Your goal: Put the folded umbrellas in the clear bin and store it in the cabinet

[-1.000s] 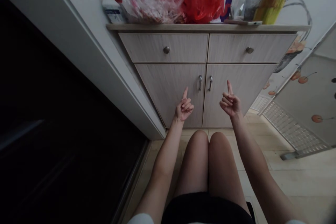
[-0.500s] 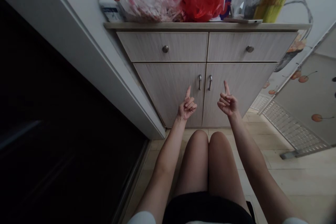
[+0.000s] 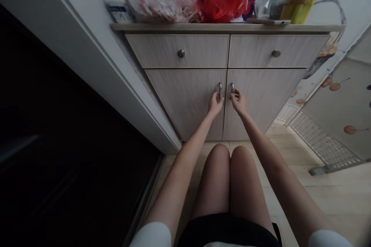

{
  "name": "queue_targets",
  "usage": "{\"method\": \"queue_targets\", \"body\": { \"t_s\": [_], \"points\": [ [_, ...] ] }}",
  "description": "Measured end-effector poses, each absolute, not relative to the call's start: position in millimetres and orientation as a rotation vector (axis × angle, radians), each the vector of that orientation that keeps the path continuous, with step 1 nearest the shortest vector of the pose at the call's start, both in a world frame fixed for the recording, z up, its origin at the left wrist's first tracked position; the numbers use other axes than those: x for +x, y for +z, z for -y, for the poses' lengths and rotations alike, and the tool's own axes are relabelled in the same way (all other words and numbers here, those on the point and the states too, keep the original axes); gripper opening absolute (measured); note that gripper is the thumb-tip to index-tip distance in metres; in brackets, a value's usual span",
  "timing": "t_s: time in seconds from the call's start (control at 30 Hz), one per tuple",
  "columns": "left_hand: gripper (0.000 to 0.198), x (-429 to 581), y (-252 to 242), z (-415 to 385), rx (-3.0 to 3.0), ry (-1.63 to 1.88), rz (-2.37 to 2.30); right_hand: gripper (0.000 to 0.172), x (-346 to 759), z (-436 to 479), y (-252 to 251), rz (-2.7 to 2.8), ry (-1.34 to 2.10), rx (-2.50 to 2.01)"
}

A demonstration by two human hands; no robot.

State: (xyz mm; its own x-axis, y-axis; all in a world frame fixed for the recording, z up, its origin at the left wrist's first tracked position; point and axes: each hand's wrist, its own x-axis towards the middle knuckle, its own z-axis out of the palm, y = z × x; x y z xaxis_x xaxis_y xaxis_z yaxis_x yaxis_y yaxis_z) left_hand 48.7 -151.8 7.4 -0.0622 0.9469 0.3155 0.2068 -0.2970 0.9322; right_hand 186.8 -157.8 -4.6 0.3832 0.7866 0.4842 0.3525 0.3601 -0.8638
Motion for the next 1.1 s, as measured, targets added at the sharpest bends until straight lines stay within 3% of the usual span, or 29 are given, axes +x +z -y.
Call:
{"method": "queue_targets", "body": {
  "t_s": [0.13, 0.33, 0.73, 0.93, 1.1],
  "points": [
    [0.027, 58, 1, 134, 1.659, 1.418, -1.275, 0.051, 182, 137, -8, 1.273, 0.383, -1.277],
    [0.008, 42, -14, 157, 1.690, 1.590, -1.212, 0.056, 189, 162, -15, 1.278, 0.448, -1.130],
    [0.045, -41, -32, 307, 1.568, 1.856, -1.297, 0.040, 228, 312, -15, 1.392, 0.351, -1.145],
    [0.051, -84, -36, 348, 1.261, 2.045, -1.400, 0.041, 262, 376, -24, 1.314, 0.312, -1.246],
    [0.044, -131, -40, 366, 1.131, 2.218, -1.583, 0.046, 287, 414, -27, 1.141, 0.323, -1.296]
  ]
}}
